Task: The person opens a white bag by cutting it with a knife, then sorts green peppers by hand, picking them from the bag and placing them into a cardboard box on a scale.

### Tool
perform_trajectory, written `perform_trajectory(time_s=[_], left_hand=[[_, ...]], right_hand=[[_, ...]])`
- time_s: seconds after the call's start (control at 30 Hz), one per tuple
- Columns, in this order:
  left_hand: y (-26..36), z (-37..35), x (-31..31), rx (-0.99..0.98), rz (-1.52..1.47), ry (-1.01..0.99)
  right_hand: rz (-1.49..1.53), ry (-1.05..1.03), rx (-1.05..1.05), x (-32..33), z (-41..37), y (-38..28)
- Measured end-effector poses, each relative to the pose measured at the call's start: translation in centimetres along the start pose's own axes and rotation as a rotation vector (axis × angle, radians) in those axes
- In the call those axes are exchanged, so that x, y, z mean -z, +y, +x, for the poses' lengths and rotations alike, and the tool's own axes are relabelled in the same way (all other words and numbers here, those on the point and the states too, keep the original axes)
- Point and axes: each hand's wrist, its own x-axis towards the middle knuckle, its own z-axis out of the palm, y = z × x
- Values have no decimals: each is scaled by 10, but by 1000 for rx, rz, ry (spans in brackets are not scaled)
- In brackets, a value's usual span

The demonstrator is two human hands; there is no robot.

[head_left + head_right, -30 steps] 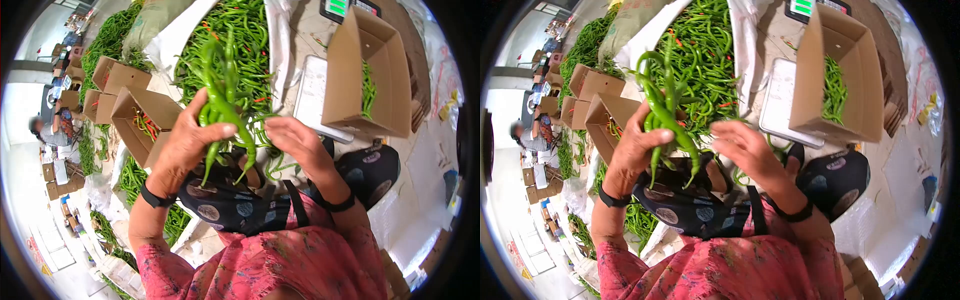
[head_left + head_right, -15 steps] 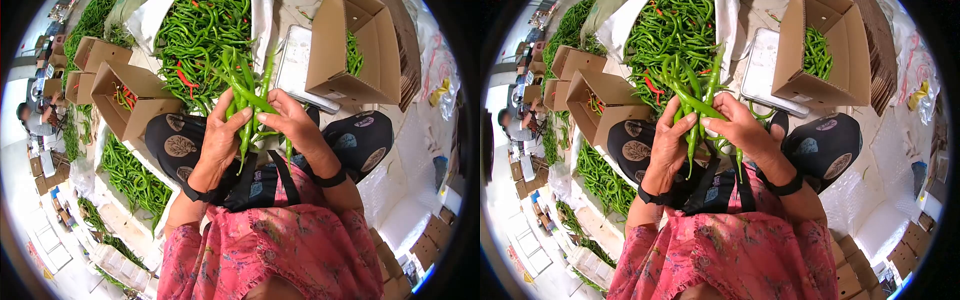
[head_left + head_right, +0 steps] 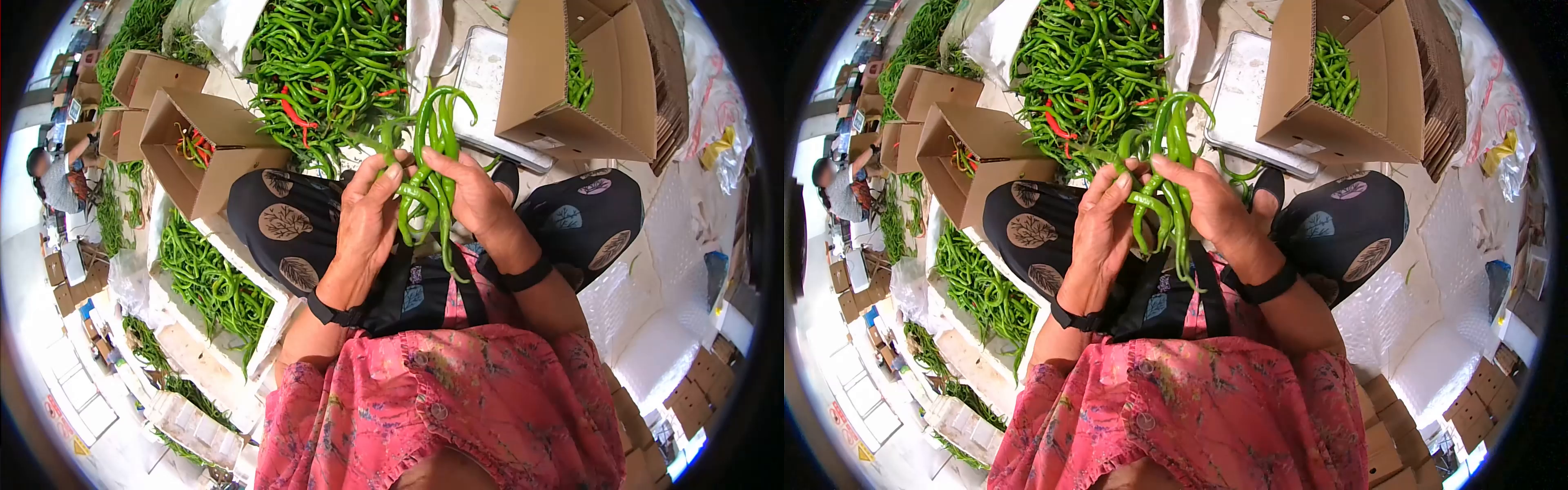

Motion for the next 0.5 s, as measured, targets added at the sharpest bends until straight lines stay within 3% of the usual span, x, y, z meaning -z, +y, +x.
perform_trajectory(time_s=[0.1,0.17,0.23,0.4,0.5], left_hand=[[-2,-2,-1,-16,44,12],[5,-7,-3,-134,72,68],[18,-6,4,-328,142,91],[72,-22,28,-335,-184,-59],[101,-44,44,-343,-127,-123]], right_hand=[[-66,16,5,7,2,4],[-177,-8,80,10,6,2],[-72,75,87,12,1,-6],[-31,-53,51,9,-12,-39],[78,-113,-28,14,-15,-41]])
